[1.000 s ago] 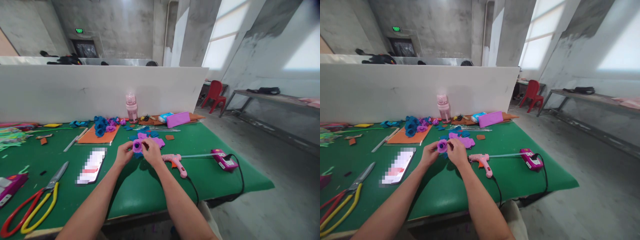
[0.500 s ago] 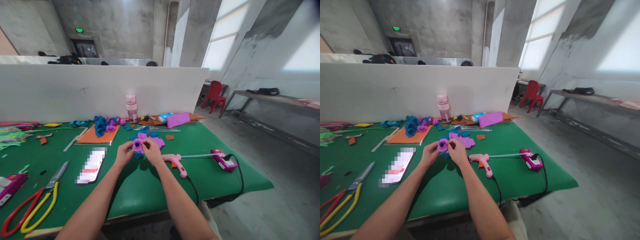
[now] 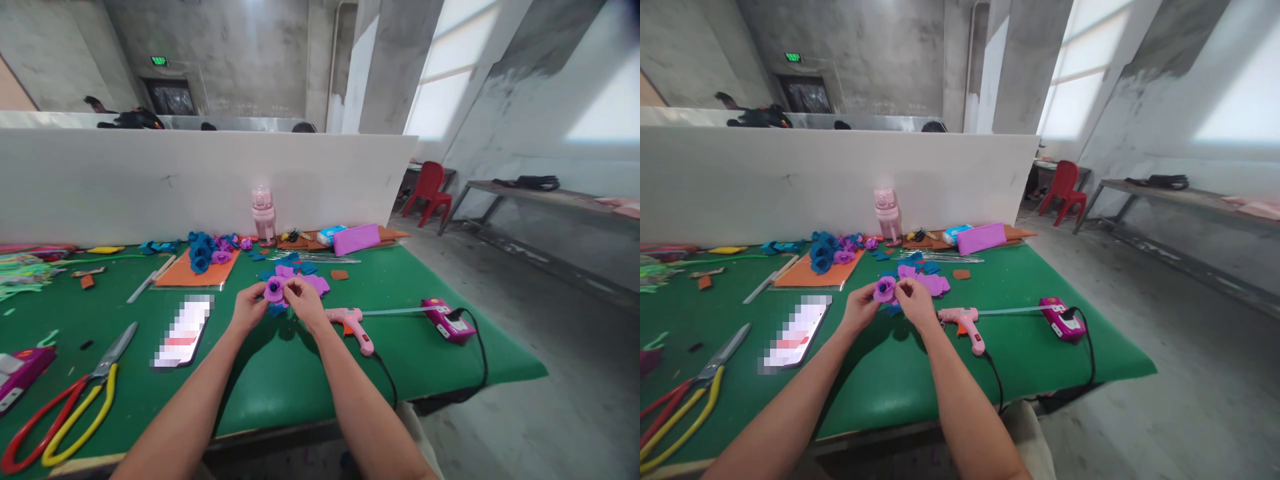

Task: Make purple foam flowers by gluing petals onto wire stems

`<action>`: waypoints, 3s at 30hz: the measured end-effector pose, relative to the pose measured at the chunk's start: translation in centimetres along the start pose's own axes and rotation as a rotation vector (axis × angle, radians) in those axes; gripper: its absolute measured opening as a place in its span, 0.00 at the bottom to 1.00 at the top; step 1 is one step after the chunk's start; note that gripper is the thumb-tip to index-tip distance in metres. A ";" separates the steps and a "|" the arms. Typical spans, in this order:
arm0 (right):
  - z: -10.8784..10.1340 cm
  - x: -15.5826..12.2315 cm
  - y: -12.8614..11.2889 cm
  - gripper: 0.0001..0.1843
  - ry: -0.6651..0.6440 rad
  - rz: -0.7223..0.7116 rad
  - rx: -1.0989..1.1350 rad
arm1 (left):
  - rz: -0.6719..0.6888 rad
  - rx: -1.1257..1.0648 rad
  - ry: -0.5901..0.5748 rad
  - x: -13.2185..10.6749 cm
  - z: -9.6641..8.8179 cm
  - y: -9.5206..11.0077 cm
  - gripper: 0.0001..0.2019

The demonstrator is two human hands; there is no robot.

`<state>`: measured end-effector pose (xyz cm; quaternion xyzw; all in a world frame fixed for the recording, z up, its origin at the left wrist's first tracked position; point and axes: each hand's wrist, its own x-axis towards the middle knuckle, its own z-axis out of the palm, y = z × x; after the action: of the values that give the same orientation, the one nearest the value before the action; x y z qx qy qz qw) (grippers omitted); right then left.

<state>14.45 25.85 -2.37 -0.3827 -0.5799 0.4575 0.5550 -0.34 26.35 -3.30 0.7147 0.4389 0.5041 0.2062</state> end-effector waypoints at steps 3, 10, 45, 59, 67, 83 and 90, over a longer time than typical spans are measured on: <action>0.0 -0.1 -0.2 0.10 -0.015 0.026 0.043 | 0.000 0.016 0.009 0.0 0.0 0.1 0.09; 0.0 -0.3 -1.0 0.15 -0.028 0.126 0.143 | -0.029 -0.006 0.032 0.0 0.1 0.4 0.10; 0.0 -0.4 -1.0 0.16 -0.047 0.258 0.264 | -0.074 -0.063 0.026 0.1 0.3 0.4 0.09; 0.1 -0.5 -1.4 0.16 -0.080 0.301 0.259 | -0.137 -0.138 0.065 0.3 0.2 0.2 0.07; -0.1 -0.7 -1.6 0.18 -0.116 0.355 0.300 | -0.142 -0.099 0.107 0.4 0.1 0.0 0.08; 0.0 -0.6 -2.0 0.16 -0.054 0.316 0.444 | -0.070 -0.040 0.096 0.3 0.0 0.6 0.05; -0.2 -0.3 -1.8 0.19 0.017 0.307 0.402 | -0.178 -0.157 0.117 0.4 -0.1 0.0 0.04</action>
<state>14.81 25.04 -0.73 -0.3520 -0.4076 0.6392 0.5490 -0.35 26.63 -3.04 0.6239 0.4713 0.5572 0.2794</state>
